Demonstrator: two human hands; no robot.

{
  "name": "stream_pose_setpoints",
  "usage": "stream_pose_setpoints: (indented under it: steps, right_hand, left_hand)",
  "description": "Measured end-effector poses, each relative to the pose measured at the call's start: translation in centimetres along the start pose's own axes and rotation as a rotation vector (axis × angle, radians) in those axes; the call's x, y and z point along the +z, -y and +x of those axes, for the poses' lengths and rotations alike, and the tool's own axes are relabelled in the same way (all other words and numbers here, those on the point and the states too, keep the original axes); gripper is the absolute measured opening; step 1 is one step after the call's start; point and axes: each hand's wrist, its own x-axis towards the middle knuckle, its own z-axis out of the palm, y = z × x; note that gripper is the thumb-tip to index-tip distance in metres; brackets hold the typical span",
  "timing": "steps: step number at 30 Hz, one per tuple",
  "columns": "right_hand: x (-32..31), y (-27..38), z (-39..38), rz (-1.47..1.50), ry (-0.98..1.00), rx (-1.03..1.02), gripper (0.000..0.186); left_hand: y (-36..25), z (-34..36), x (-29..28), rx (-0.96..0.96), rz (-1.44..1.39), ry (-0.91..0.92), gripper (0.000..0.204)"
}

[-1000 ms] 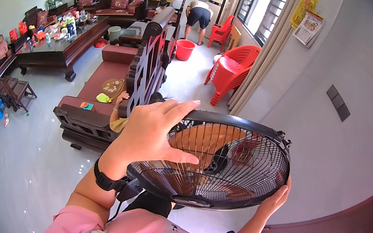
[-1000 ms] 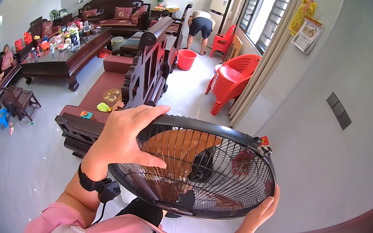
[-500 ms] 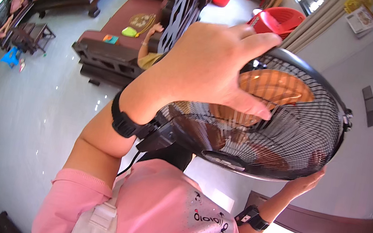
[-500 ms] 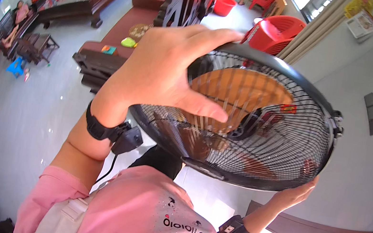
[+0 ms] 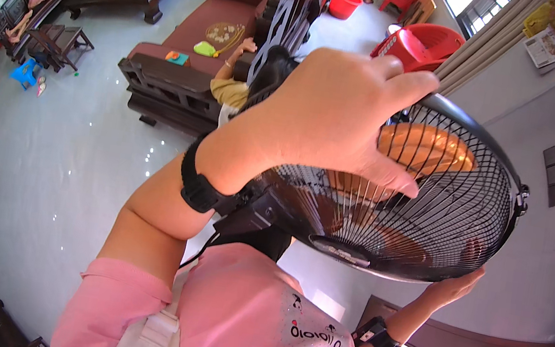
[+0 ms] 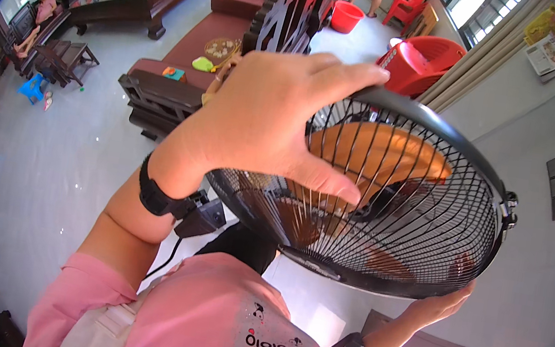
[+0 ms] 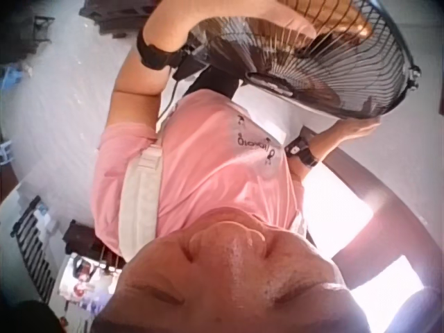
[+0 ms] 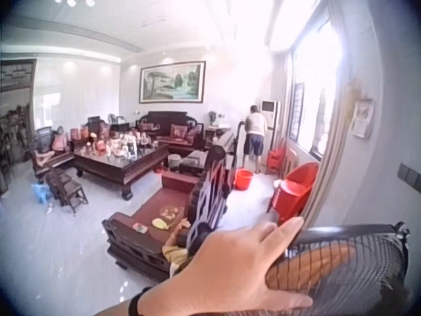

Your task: The recorder and another person are fixing a floor fan by screwing the protective casing together using a screwdriver.

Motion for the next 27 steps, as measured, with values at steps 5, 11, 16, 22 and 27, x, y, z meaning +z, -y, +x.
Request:
stream_pose_setpoints:
  steps: [5, 11, 16, 22, 27]
  right_hand:
    - [-0.3, -2.0, 0.2, -0.088, -0.055, -0.109, 0.067]
    - [-0.7, -2.9, 0.0, 0.010, 0.078, -0.134, 0.066]
    - [-0.1, -2.5, -0.5, 0.000, 0.055, -0.126, 0.066]
    - [-0.2, -3.0, -0.6, 0.069, 0.116, -0.158, 0.060]
    - [0.0, -2.0, -0.8, 0.094, 0.123, -0.168, 0.056]
  left_hand:
    - [-0.2, -0.2, -0.4, -0.004, 0.000, 0.066, 0.099]
    - [-0.4, -0.3, -0.4, -0.021, -0.039, 0.091, 0.101]
    - [-0.9, -0.2, -1.1, -0.041, -0.051, 0.101, 0.098]
    - [-1.0, 0.1, -1.0, 0.016, -0.003, 0.094, 0.096]
    - [-1.4, 0.2, -1.4, -0.079, -0.021, 0.151, 0.095]
